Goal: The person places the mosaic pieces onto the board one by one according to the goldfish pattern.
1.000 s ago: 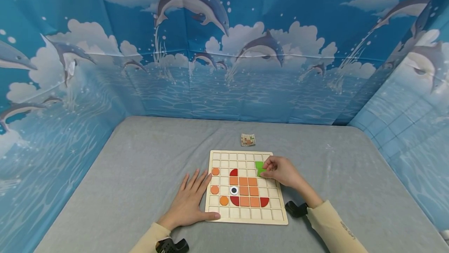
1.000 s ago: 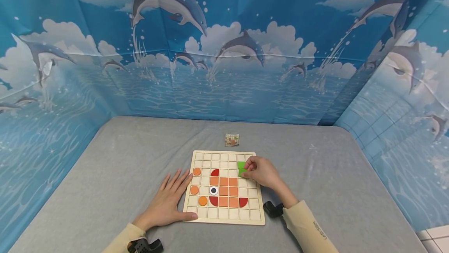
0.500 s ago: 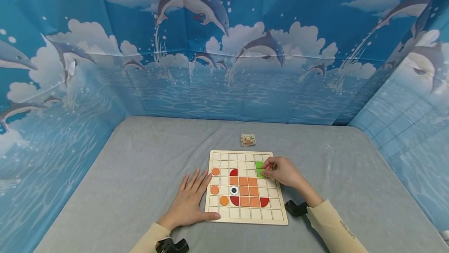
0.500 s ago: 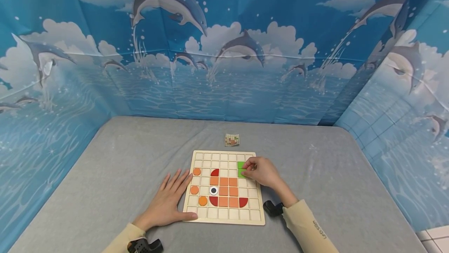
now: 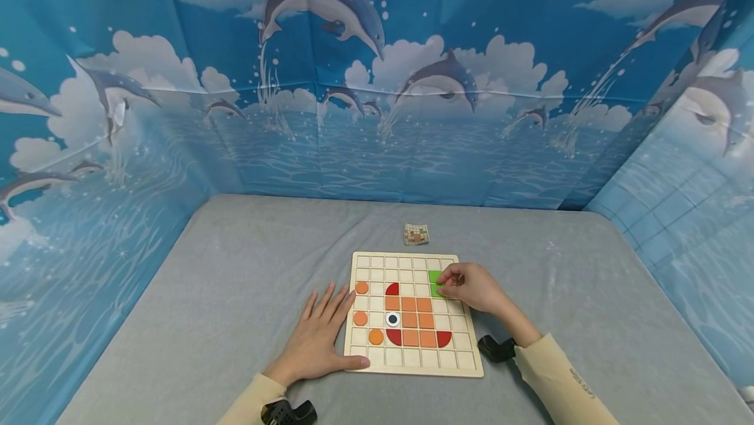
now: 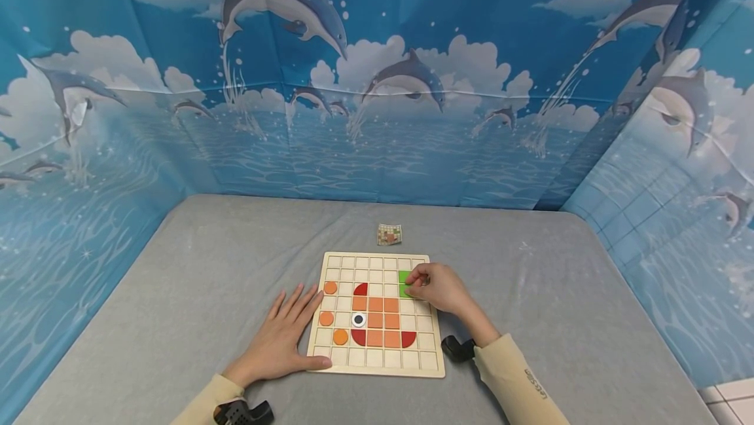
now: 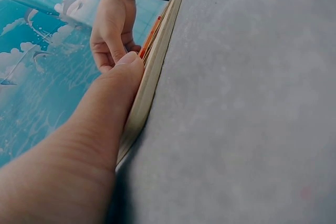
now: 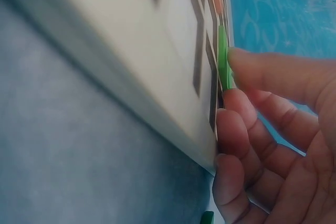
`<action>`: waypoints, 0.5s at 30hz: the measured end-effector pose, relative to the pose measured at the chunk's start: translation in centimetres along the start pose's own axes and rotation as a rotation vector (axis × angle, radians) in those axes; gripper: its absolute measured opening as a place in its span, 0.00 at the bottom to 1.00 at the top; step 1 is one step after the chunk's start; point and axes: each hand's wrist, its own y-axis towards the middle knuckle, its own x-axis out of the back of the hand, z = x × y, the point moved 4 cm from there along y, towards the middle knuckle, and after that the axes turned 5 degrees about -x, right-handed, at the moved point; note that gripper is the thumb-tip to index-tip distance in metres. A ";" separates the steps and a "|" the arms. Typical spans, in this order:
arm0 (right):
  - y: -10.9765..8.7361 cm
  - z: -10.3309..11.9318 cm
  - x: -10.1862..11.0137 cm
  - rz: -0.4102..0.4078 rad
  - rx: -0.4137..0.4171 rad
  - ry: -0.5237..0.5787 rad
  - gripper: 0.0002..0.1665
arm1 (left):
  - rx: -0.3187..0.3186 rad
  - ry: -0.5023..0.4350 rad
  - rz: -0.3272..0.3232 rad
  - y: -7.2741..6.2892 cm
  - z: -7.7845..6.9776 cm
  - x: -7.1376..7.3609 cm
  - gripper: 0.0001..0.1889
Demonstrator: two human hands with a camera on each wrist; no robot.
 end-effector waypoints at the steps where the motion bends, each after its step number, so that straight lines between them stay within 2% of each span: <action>1: 0.0 0.0 0.0 -0.002 -0.003 0.006 0.03 | 0.002 0.000 0.004 0.0 0.0 0.0 0.61; 7: -0.5 -0.3 0.5 -0.020 -0.003 0.065 0.04 | 0.003 0.000 0.007 0.1 0.1 -0.1 0.61; 15: -1.4 -1.5 1.9 -0.102 -0.036 0.052 0.07 | 0.012 -0.002 0.017 0.0 0.1 0.0 0.62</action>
